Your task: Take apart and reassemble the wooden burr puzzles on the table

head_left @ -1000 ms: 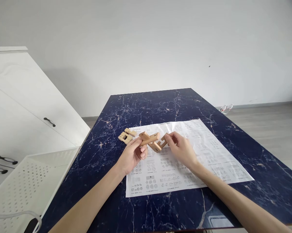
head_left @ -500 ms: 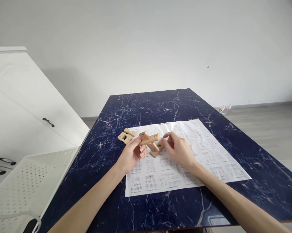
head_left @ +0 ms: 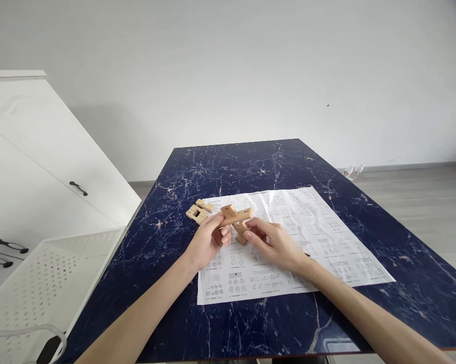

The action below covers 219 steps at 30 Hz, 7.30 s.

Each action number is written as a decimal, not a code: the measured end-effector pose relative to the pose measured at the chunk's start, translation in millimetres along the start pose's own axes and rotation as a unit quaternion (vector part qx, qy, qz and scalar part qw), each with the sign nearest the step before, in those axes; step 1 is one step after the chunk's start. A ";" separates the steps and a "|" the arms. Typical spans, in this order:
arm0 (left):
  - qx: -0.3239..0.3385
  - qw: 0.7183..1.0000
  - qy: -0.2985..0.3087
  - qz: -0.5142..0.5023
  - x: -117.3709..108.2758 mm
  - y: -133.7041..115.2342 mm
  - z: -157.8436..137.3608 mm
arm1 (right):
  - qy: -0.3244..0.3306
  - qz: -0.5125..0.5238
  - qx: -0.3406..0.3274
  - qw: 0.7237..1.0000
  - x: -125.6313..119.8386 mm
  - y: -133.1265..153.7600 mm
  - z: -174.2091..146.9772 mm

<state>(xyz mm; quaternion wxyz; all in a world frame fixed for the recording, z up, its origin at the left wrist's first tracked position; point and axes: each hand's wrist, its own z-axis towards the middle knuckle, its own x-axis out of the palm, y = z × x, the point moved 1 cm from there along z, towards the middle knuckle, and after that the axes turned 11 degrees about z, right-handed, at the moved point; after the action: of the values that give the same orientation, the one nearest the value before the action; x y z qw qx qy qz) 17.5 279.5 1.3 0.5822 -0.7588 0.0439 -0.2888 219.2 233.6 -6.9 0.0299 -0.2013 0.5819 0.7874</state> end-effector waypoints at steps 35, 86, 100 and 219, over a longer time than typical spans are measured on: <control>0.000 0.987 0.013 -0.163 6.5 -10.3 -4.6 | 0.004 -0.093 -0.065 0.994 -8.6 1.8 5.2; 0.215 0.548 -0.023 0.808 23.3 14.9 -0.8 | -0.086 -0.196 0.144 0.966 -43.8 -38.3 -15.6; 0.232 0.502 0.117 0.825 1.5 18.6 -31.5 | -0.124 -0.136 0.071 0.980 -38.9 -46.7 -29.5; 0.302 0.591 0.079 0.744 29.3 29.3 -12.4 | -0.076 -0.162 0.058 0.982 -22.8 -49.8 13.4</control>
<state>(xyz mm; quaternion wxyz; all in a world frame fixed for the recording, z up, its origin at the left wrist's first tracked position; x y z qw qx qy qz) 43.6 247.7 -12.0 0.7846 -0.2167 0.5492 0.1893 250.4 266.3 -40.7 0.2132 -0.2307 0.5823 0.7498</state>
